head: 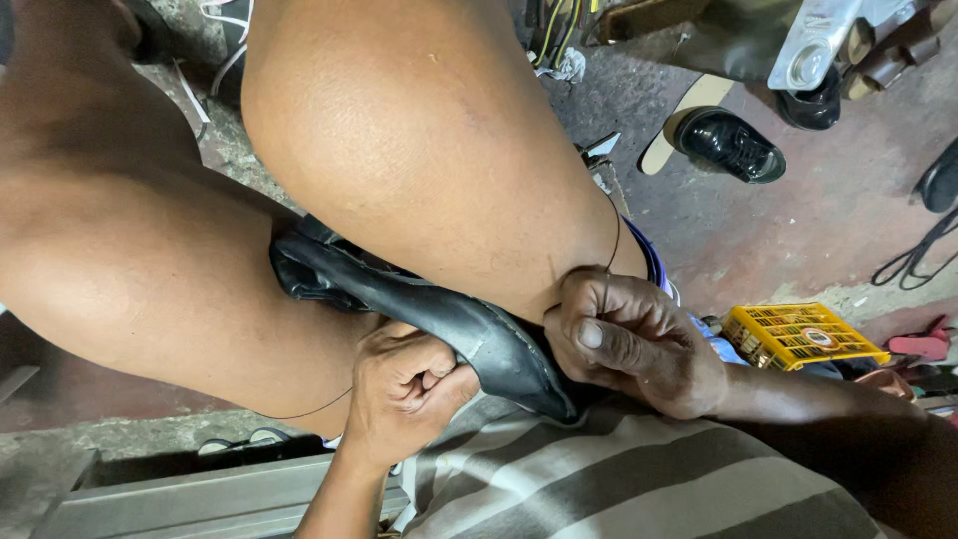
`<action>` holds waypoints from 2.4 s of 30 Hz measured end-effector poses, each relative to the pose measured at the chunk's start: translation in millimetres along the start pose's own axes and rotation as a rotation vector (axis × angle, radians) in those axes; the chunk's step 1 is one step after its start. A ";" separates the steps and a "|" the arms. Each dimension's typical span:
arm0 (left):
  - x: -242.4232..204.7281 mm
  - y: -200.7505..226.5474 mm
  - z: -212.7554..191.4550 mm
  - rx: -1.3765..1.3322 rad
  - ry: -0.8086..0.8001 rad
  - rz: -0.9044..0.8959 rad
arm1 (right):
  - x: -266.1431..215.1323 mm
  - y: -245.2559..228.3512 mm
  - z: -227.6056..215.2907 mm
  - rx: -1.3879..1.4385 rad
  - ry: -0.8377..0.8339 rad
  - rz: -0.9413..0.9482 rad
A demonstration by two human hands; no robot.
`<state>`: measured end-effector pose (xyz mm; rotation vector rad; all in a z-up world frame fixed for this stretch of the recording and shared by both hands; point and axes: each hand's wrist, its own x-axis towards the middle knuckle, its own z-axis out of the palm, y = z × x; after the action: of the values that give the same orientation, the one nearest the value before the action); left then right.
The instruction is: The person sits on the floor and sews a black shoe using a needle and thread. They hold the shoe on their lap and repeatedly push the needle through the sole and upper, pulling the thread tight to secure the parts.
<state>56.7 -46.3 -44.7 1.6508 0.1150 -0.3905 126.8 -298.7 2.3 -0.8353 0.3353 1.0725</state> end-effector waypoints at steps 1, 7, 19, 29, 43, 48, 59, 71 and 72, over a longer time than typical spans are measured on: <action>-0.8 -0.7 -1.0 0.024 -0.009 0.007 | 0.5 1.1 -2.0 -0.029 0.005 -0.011; 3.6 13.9 -2.8 -0.031 0.019 -0.100 | 2.4 4.2 -8.4 -0.052 0.000 -0.081; -24.7 47.2 48.8 -0.521 0.053 -0.330 | -18.6 -12.4 -3.6 -0.351 -0.019 -0.411; -72.5 4.8 44.4 -0.844 0.199 -0.049 | -59.1 -36.2 -19.7 -1.387 0.082 -0.582; -66.0 19.7 46.0 -0.808 0.111 0.001 | -41.9 -36.8 43.5 -1.366 -0.224 -0.601; -59.0 21.4 44.3 -0.669 0.072 0.040 | -45.1 -41.0 37.1 -1.501 -0.203 -0.597; -38.2 43.1 48.8 -0.156 0.071 -0.124 | -30.6 -40.1 0.6 -1.587 -0.235 -0.345; -25.3 58.5 40.0 -0.009 0.093 -0.070 | -10.7 -37.7 -14.8 -1.696 -0.369 -0.682; -23.7 58.1 38.9 0.021 0.102 -0.040 | -10.3 -36.9 -13.4 -1.755 -0.361 -0.703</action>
<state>44.9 -88.0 15.1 1.6916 0.2207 -0.3388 156.2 -323.2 15.9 -2.0022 -1.3506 0.5979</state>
